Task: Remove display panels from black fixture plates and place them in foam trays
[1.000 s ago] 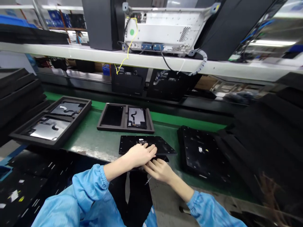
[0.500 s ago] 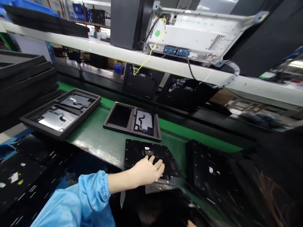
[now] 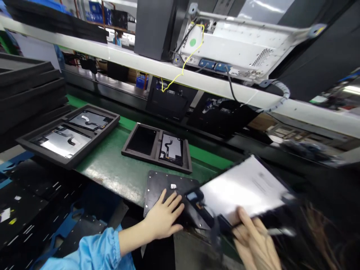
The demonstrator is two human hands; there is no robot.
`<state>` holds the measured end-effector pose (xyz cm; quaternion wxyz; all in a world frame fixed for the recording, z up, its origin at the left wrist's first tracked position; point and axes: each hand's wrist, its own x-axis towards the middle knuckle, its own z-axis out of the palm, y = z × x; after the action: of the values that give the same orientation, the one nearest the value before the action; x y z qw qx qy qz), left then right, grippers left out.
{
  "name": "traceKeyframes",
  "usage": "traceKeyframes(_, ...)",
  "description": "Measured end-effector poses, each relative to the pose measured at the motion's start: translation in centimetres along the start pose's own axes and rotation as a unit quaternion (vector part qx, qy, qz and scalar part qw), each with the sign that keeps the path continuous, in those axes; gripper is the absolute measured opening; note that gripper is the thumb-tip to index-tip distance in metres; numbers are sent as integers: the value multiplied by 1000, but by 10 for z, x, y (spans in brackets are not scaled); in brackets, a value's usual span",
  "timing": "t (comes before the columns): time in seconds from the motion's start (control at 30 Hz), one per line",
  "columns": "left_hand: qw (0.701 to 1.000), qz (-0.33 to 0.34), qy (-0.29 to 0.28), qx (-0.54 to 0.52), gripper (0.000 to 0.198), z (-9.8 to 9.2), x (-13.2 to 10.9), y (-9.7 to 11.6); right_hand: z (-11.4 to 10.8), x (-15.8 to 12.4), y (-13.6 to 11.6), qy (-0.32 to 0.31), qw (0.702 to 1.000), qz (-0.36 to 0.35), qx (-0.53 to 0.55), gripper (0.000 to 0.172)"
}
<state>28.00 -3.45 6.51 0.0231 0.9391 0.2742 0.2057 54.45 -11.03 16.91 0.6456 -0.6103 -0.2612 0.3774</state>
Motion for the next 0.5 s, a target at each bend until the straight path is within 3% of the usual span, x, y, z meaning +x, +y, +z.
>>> traceKeyframes(0.03, 1000, 2, -2, -2, 77, 0, -1, 0, 21, 19, -1, -1, 1000, 20, 16, 57)
traceKeyframes(0.13, 1000, 1, 9, 14, 75, -3, -1, 5, 98, 80, 3, -60, 993, 105, 10, 63)
traceKeyframes(0.3, 997, 2, 42, 59, 70, -3, 0, 6, 231, 159, 34, -141, 978, 144, -57, 46)
traceKeyframes(0.4, 989, 15, 89, 115, 71, 16, 2, 2, 302, 186, 52, -178, 966, 159, -103, 29)
traceKeyframes(0.5, 971, 22, 155, 179, 52, 47, 7, -3, 358, 203, 60, -199, 955, 163, -149, 24)
